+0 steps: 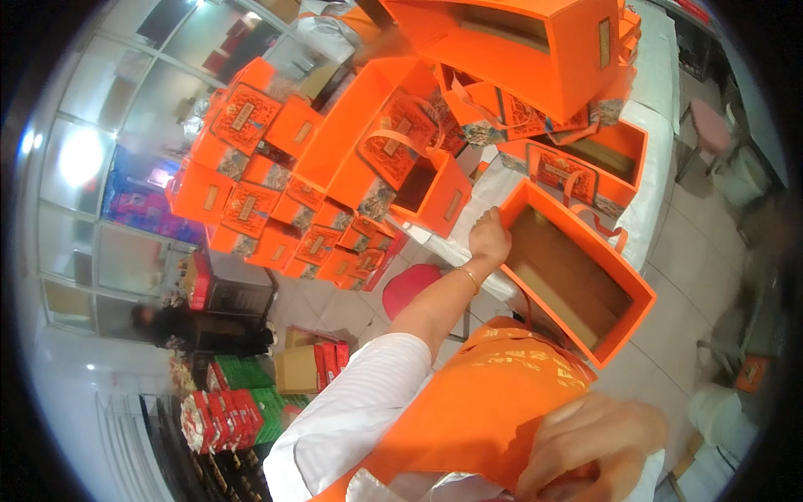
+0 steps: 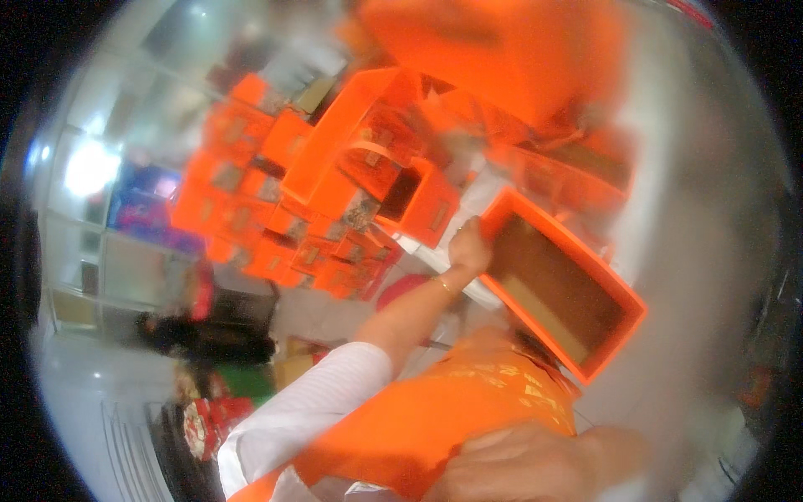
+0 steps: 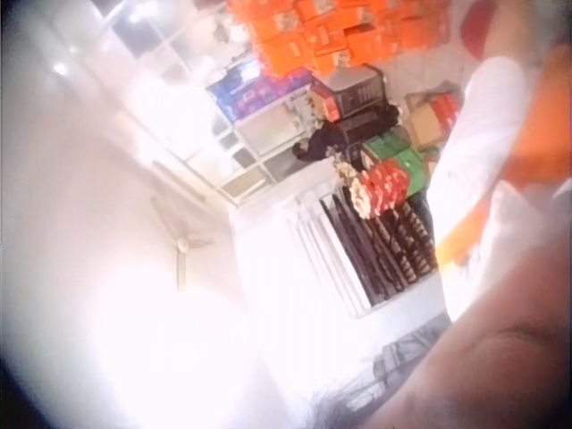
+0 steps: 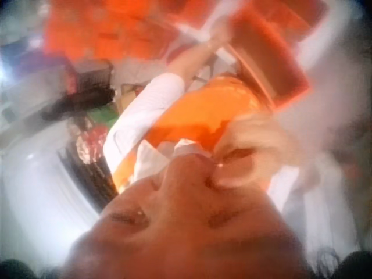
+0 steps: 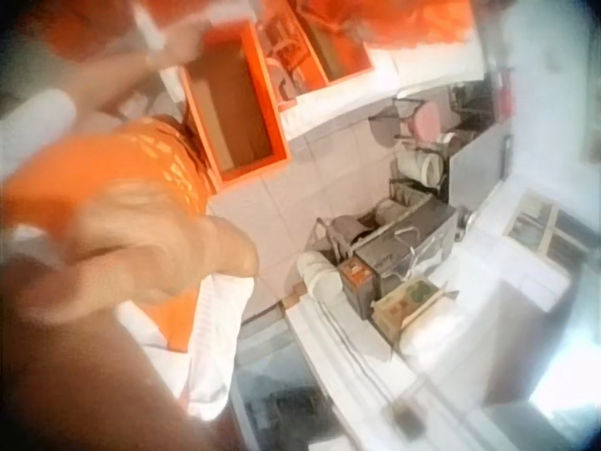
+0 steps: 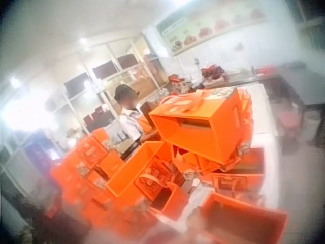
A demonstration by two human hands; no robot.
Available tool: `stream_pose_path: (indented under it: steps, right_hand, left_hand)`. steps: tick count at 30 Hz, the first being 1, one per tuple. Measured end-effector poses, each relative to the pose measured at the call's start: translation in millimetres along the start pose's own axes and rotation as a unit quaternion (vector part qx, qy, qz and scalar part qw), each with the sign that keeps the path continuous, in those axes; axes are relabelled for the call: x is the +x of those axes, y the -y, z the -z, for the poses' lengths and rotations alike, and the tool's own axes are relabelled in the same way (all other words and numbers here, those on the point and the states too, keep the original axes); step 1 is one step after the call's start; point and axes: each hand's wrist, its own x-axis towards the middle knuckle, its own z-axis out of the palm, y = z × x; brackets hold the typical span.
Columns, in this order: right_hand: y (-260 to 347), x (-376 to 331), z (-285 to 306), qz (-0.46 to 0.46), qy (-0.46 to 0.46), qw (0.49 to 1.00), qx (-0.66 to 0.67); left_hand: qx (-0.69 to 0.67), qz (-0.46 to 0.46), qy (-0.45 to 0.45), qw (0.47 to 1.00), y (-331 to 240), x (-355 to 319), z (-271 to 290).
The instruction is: The person assembles orange cardboard boxes by folding flat pieces into rectangular shapes. They repeatedly pick up flat orange cardboard, fold the sides to form a box, and place the finished unit on a table. The process is continuous and repetitive, focusing on manual assembly without tools.
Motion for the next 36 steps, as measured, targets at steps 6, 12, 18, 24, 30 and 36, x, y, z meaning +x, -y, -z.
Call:
stream_pose_path:
  steps: [6, 12, 18, 24, 30, 36]
  right_hand:
    - [-21.6, -16.8, 7.1, 0.041, -0.018, 0.998, 0.036]
    - [-79.0, -135.4, 35.4, -0.302, -0.366, 0.657, -0.586]
    - [-161.0, -324.6, 50.0, -0.368, -0.576, 0.457, -0.569]
    - [-173.5, -333.8, 57.0, -0.516, -0.627, 0.463, -0.356]
    - [-182.5, -320.4, 56.2, -0.441, -0.701, 0.467, -0.311]
    - [-189.6, -355.9, 64.4, -0.497, -0.604, 0.443, -0.438]
  left_hand:
    - [0.020, 0.025, 0.020, 0.999, -7.9, 1.4, -2.1]
    - [0.098, -0.012, 0.091, 0.991, 15.4, 17.8, 0.9]
    - [0.084, -0.057, 0.093, 0.990, 15.1, 25.1, 5.9]
    - [0.084, -0.064, 0.109, 0.988, 24.5, 26.0, 2.9]
    - [0.045, -0.075, 0.068, 0.994, 32.9, 19.3, 5.9]
    - [-0.026, -0.088, 0.023, 0.995, 37.7, 12.7, -4.1]
